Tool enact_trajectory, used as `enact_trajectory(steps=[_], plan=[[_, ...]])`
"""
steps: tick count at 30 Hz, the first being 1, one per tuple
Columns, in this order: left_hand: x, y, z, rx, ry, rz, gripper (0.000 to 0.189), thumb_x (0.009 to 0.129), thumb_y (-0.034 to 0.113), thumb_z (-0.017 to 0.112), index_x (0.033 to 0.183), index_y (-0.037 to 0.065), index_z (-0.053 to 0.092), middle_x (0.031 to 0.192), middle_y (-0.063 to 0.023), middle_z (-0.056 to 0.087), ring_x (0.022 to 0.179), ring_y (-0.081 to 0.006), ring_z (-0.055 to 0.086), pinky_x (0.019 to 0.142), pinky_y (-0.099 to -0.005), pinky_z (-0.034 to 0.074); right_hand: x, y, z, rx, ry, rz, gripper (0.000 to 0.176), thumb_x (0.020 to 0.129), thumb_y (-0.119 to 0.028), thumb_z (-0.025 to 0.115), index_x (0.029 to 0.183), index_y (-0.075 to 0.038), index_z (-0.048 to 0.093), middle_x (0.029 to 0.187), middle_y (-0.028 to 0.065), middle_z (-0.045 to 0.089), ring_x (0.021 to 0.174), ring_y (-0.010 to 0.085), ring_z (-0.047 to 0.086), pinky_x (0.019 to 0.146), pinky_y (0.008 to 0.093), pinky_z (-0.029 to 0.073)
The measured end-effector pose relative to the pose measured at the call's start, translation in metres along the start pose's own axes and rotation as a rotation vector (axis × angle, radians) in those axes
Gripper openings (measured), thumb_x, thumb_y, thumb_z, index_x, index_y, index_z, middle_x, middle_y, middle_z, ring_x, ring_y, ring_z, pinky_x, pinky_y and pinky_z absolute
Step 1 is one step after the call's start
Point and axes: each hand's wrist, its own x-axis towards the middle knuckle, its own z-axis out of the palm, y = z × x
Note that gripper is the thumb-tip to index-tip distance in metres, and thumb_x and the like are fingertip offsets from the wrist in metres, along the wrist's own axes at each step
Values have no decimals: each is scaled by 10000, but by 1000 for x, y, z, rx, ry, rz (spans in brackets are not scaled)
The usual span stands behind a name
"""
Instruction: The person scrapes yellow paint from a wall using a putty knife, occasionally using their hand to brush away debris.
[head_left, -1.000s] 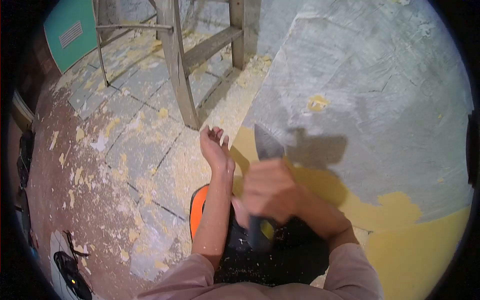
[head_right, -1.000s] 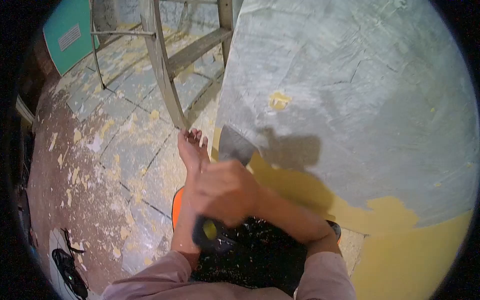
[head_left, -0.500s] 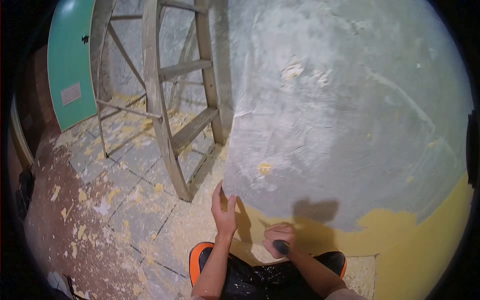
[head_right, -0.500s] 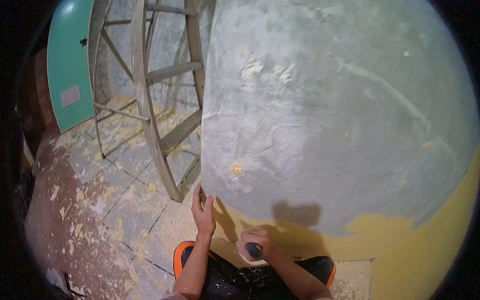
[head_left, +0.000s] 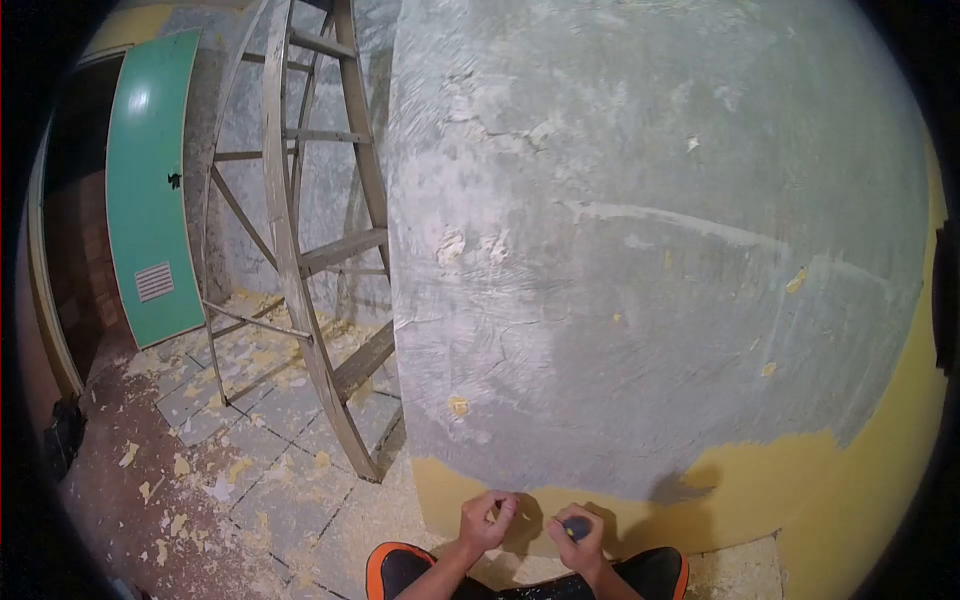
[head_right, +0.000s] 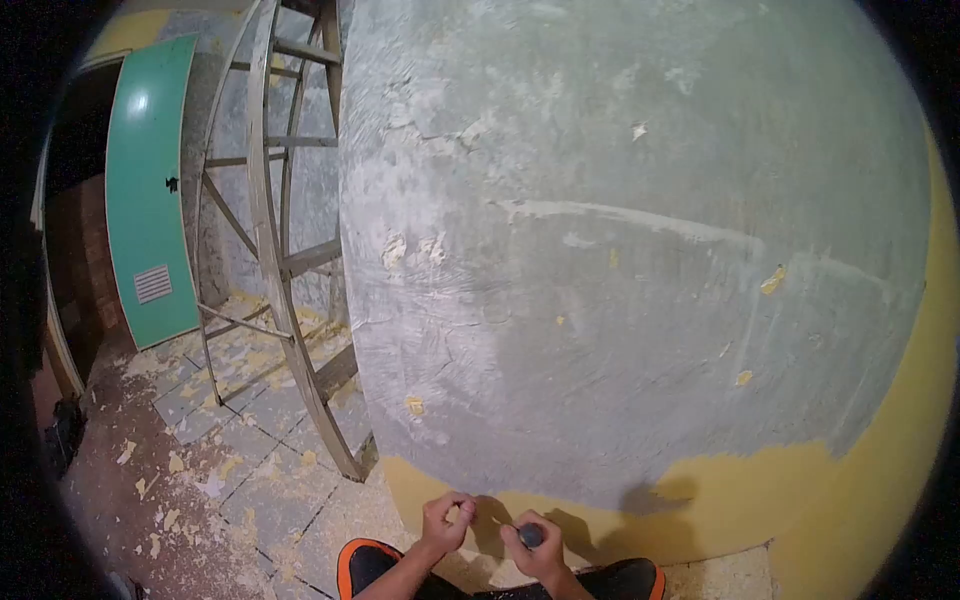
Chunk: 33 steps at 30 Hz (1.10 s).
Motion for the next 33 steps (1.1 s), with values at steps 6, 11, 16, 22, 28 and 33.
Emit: enact_trajectory(steps=[6, 11, 16, 22, 28, 33], plan=[[-7, -2, 18, -45, -186, -194, 126, 860, 118, 567, 839, 6, 620, 631, -73, 625, 562, -128, 607, 534, -261, 472, -13, -34, -32, 57, 308, 114, 201, 842, -75, 559, 962, -28, 404, 810, 89, 490, 613, 160, 542, 551, 279, 448], [-12, 0, 25, -50, -223, -164, 125, 869, 106, 553, 830, -2, 602, 610, -61, 613, 548, -118, 599, 532, -255, 477, 1, -60, -60, 152, 486, 116, 274, 781, 10, 588, 935, -43, 368, 690, 81, 461, 487, 142, 506, 363, 258, 376], [-15, 0, 29, -23, -271, -119, 126, 870, 94, 550, 812, -13, 585, 603, -59, 607, 541, -118, 594, 529, -256, 479, 47, -96, -80, 323, 363, -206, 177, 772, -28, 579, 846, -57, 421, 607, 49, 455, 482, 110, 438, 432, 273, 366], [-15, -5, 22, -32, -225, -187, 117, 861, 120, 572, 869, 14, 621, 628, -54, 625, 549, -116, 601, 524, -249, 470, 52, -45, -60, 216, 119, -140, 139, 792, -74, 571, 745, -54, 442, 534, 42, 427, 438, 100, 381, 412, 262, 349], [-7, -23, 4, 11, 293, -114, 139, 859, 86, 536, 775, -13, 585, 648, -72, 600, 600, -130, 568, 581, -266, 446, 51, -85, -63, 253, 54, -348, 186, 805, -160, 575, 696, -48, 475, 531, 34, 470, 453, 120, 455, 425, 276, 396], [13, -12, -4, -126, 379, -273, 188, 895, 111, 497, 766, -19, 539, 682, -51, 547, 633, -130, 520, 616, -261, 421, 52, -52, -61, -7, -330, -734, 413, 804, -428, 591, 695, -36, 523, 608, 57, 522, 509, 218, 522, 476, 316, 437]])
